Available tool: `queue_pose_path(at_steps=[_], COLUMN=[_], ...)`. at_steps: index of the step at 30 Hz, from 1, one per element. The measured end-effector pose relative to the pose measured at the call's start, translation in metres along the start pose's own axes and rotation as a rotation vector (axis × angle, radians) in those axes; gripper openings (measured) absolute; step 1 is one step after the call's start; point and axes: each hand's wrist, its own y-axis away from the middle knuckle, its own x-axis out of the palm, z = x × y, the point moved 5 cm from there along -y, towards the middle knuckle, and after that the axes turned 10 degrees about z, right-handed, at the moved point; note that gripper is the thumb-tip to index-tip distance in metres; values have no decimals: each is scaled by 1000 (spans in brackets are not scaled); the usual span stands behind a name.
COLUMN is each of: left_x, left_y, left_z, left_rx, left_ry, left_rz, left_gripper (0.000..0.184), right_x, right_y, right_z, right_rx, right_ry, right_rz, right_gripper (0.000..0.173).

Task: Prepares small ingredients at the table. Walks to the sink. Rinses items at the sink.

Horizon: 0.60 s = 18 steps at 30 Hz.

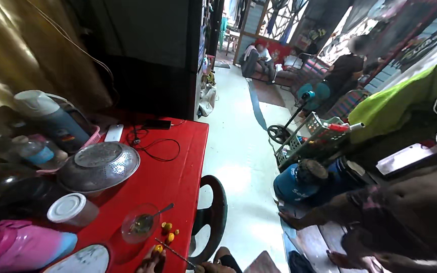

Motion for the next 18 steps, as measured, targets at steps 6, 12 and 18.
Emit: queue_pose_path(at_steps=[6, 12, 18], left_x=[-1, -5, -5], left_y=[5, 9, 9], left_z=[-3, -1, 1], left_rx=[67, 61, 44], left_ry=[-88, -85, -19], left_rz=[26, 14, -7], left_gripper=[31, 34, 32], right_x=[-1, 4, 3], right_y=[0, -2, -3], right_z=[5, 2, 7], right_rx=[60, 49, 75], right_ry=[19, 52, 100], right_rz=[10, -1, 55], right_gripper=[47, 60, 64])
